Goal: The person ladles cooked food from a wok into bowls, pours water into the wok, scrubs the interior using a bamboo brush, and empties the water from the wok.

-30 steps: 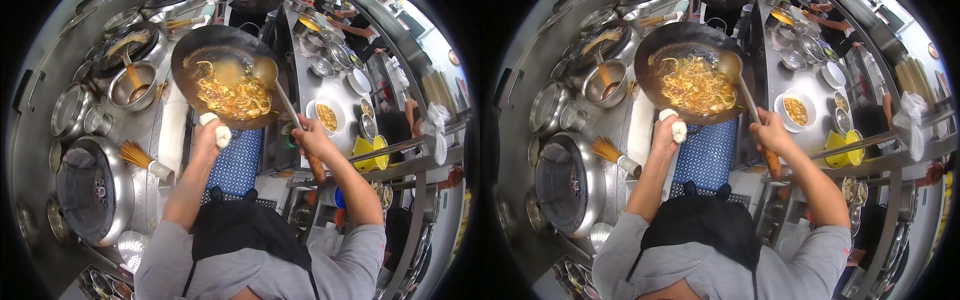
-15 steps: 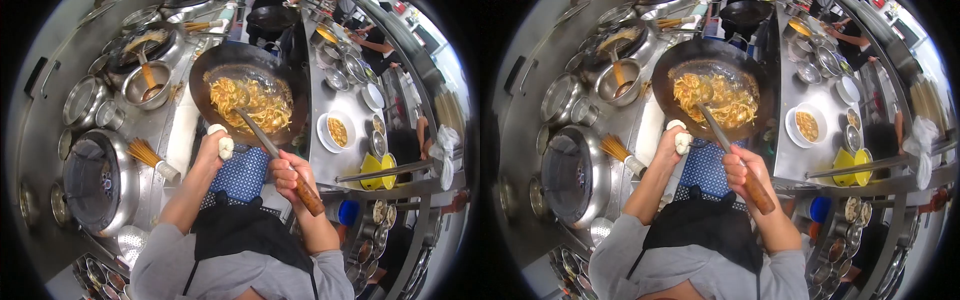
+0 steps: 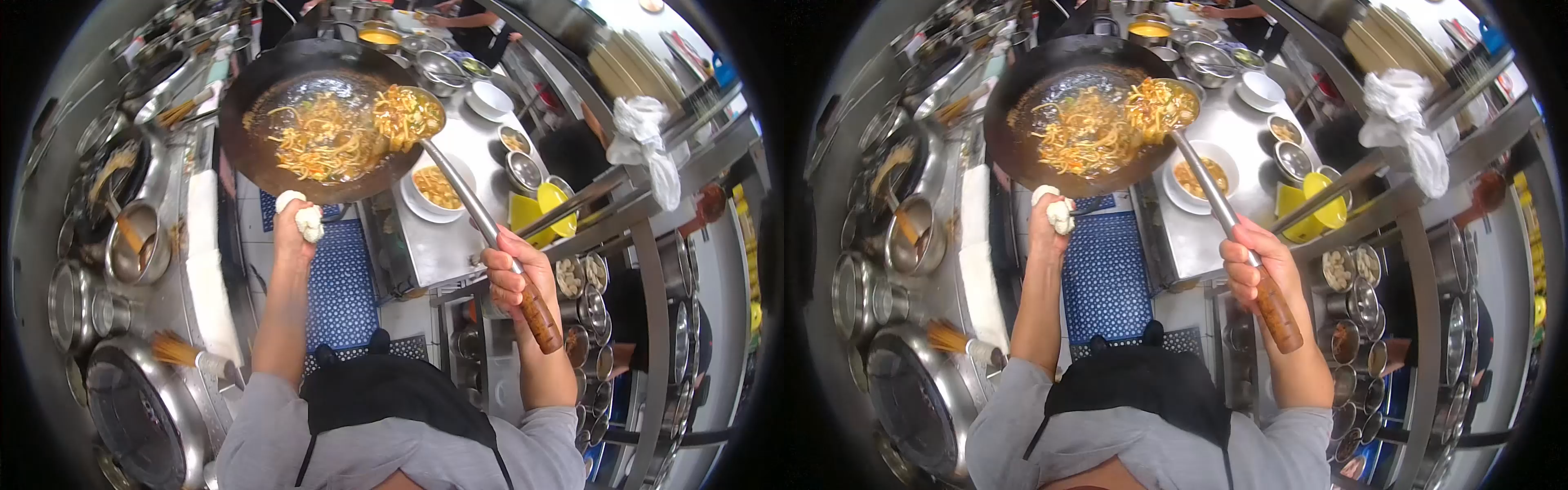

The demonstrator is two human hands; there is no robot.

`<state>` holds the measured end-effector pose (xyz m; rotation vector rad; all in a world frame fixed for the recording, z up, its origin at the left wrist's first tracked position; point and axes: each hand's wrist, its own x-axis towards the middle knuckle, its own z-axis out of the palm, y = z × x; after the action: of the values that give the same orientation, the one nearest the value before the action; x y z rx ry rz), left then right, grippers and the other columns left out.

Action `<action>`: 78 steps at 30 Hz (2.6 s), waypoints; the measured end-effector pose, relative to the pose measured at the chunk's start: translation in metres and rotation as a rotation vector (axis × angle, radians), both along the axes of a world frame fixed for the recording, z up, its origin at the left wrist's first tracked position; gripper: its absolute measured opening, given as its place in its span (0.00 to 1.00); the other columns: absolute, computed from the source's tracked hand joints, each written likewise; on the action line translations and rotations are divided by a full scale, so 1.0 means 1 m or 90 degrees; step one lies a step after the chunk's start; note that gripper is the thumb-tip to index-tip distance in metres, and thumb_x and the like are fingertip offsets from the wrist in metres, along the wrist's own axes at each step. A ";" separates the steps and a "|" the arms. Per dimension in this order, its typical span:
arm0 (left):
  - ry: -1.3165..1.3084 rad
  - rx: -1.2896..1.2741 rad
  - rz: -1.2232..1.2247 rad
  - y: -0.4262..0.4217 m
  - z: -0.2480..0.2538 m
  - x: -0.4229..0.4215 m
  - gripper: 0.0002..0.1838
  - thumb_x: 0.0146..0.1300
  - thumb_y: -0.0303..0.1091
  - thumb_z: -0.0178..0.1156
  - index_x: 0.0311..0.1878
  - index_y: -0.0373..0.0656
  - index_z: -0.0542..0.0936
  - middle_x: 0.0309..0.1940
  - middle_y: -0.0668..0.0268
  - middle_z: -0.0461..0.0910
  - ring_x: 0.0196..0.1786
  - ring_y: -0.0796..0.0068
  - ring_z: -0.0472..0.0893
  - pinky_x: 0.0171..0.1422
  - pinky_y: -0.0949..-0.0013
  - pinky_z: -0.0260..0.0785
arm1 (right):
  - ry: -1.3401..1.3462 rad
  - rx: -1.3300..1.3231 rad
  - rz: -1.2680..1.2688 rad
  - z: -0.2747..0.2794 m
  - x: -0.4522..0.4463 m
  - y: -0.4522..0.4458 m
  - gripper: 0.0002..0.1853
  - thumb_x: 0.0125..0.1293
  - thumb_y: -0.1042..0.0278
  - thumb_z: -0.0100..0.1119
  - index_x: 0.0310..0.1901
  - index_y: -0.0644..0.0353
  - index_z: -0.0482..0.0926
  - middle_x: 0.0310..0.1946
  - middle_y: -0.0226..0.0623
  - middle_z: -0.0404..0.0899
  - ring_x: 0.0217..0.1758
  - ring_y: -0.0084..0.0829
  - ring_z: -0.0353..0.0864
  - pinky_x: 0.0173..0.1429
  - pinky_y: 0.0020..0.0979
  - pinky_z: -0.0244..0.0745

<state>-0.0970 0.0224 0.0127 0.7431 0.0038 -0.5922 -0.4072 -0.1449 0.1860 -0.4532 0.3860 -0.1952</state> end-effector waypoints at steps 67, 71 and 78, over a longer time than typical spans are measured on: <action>0.036 0.059 0.051 0.144 -0.019 -0.059 0.06 0.54 0.23 0.60 0.37 0.36 0.76 0.27 0.64 0.77 0.26 0.71 0.80 0.29 0.69 0.73 | 0.261 -1.283 0.340 -0.066 0.064 0.067 0.33 0.60 0.73 0.61 0.69 0.60 0.69 0.35 0.66 0.79 0.42 0.58 0.84 0.48 0.46 0.76; 0.043 0.092 0.103 0.140 -0.014 -0.064 0.05 0.54 0.22 0.60 0.35 0.36 0.77 0.26 0.66 0.77 0.25 0.73 0.79 0.27 0.70 0.72 | 0.268 -1.300 0.307 -0.061 0.058 0.060 0.33 0.60 0.75 0.60 0.70 0.62 0.68 0.35 0.69 0.78 0.42 0.58 0.85 0.50 0.46 0.76; -0.017 0.138 0.204 0.115 0.004 -0.074 0.06 0.50 0.19 0.59 0.33 0.34 0.78 0.27 0.65 0.79 0.27 0.73 0.81 0.31 0.70 0.74 | 0.373 -0.782 0.314 -0.073 0.096 0.069 0.29 0.64 0.74 0.59 0.68 0.67 0.70 0.18 0.35 0.75 0.14 0.28 0.75 0.19 0.32 0.70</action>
<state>-0.1714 0.1378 0.0169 0.9382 0.1625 -0.2779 -0.3115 -0.0764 0.1132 -1.8163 0.6917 0.2254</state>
